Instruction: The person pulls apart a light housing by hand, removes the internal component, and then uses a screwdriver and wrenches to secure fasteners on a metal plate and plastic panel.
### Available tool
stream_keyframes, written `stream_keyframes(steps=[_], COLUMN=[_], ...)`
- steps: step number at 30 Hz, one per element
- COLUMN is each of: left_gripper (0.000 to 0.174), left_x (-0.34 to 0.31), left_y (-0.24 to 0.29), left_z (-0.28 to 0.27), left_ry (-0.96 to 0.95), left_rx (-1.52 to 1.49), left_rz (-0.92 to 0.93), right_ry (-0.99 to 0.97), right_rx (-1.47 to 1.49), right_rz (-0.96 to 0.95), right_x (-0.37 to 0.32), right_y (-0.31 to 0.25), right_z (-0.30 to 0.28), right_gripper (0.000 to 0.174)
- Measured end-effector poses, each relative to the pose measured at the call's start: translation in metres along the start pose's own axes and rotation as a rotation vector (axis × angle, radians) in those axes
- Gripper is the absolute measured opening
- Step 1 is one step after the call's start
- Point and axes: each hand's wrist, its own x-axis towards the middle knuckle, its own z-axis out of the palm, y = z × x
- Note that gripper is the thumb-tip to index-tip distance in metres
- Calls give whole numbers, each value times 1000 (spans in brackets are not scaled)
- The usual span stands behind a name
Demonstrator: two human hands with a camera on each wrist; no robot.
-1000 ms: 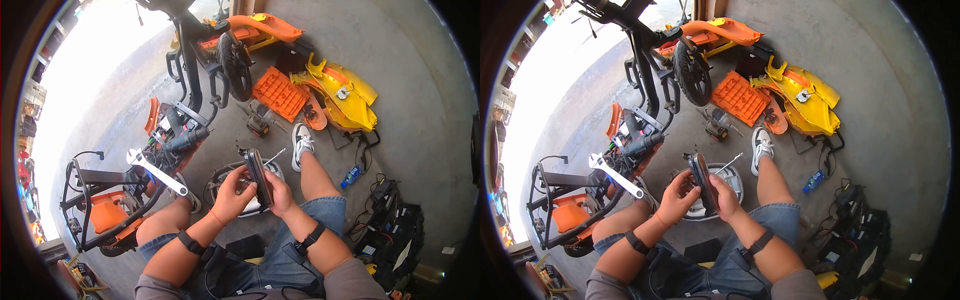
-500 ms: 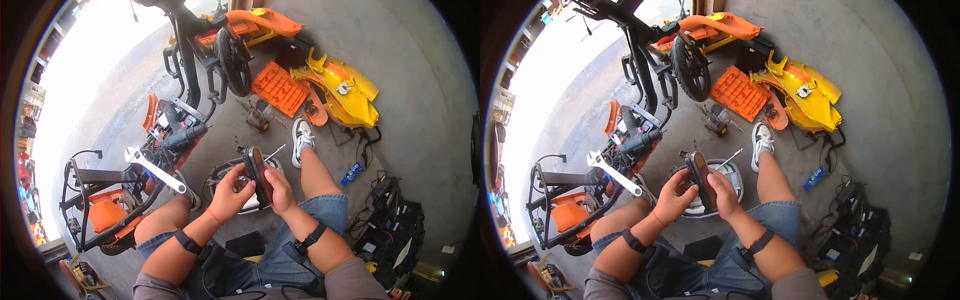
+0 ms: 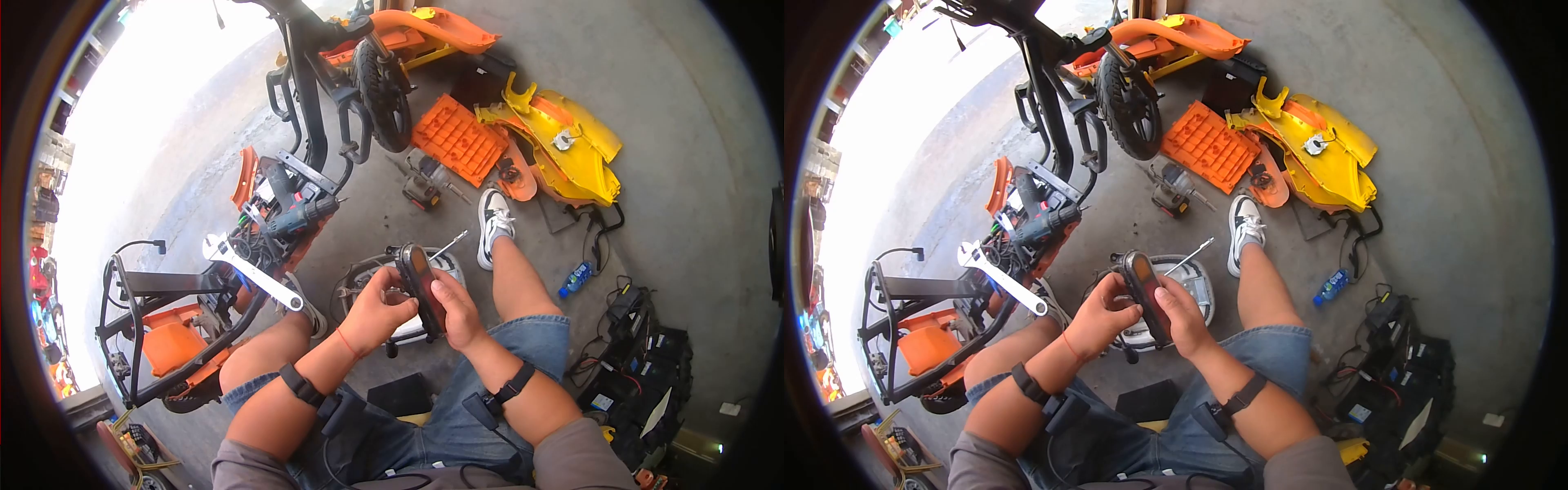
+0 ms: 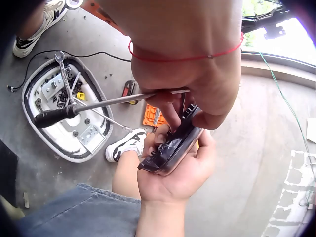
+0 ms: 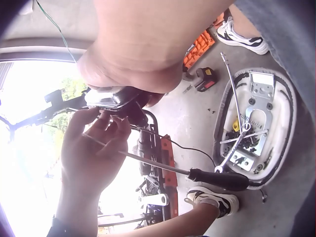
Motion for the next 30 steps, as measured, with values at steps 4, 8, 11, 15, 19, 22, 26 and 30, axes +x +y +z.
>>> stream_keyframes(steps=[4,8,11,15,19,22,26,30], left_gripper=[39,42,41,37,38,42,53,54], left_x=[1,4,8,10,12,7,2,8], left_y=[8,3,-4,-3,-9,-5,7,-2], left_z=[-1,5,-1,-9,-15,-14,-8,-11], left_ry=[39,118,129,97,110,61,-5,6], left_rx=[267,388,416,461,516,392,288,370], left_rz=[12,34,53,53,79,49,23,75], right_ry=[-30,27,35,19,28,48,174,115], right_rx=[-32,-78,-80,-57,26,25,251,316], right_rz=[-60,-51,-67,-7,4,-37,15,64], right_x=[3,-1,0,9,14,16,19,16], right_y=[4,12,10,12,18,20,18,16], right_z=[-3,-4,0,-5,-7,-8,-14,-20], right_gripper=[44,44,42,41,42,40,37,35])
